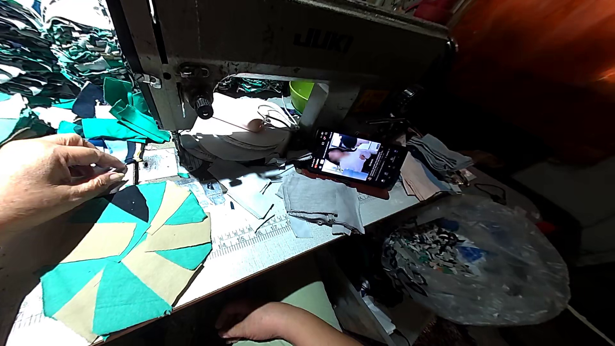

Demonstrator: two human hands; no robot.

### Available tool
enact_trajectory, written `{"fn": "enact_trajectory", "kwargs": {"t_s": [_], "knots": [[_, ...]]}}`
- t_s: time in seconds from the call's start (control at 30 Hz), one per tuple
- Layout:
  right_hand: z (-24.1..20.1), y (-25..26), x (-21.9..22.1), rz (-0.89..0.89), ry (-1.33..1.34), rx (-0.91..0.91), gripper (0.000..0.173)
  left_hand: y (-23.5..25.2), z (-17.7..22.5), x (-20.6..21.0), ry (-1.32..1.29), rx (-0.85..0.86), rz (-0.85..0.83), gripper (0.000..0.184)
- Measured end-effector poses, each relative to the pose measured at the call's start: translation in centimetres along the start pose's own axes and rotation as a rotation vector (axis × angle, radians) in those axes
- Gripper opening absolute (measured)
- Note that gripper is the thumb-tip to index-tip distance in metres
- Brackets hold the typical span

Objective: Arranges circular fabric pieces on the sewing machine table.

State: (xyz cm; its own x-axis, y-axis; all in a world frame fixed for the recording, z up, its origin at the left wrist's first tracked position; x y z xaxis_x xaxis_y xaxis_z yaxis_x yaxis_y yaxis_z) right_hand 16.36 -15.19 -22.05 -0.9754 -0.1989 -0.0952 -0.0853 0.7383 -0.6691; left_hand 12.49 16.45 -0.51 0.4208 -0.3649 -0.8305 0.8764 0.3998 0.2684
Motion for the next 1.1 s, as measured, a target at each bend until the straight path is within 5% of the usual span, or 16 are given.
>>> {"fn": "enact_trajectory", "kwargs": {"t_s": [1.1], "knots": [[0.35,0.23,-0.01,-0.008,-0.004,-0.023,0.036,0.11,-0.07,0.06,-0.003,-0.003,0.002,0.017]]}}
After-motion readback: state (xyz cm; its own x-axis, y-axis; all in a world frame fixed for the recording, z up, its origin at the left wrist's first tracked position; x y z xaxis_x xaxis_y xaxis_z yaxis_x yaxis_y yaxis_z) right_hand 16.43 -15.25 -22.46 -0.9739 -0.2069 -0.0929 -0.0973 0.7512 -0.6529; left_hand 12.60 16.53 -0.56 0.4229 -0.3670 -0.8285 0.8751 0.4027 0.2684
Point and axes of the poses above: each hand's wrist, its own y-axis towards the middle knuckle, its own x-axis out of the palm, z = x × y, the point moved 7 cm from there along y, towards the middle knuckle, and after that the axes turned 6 degrees about -y, right-handed, at the moved point
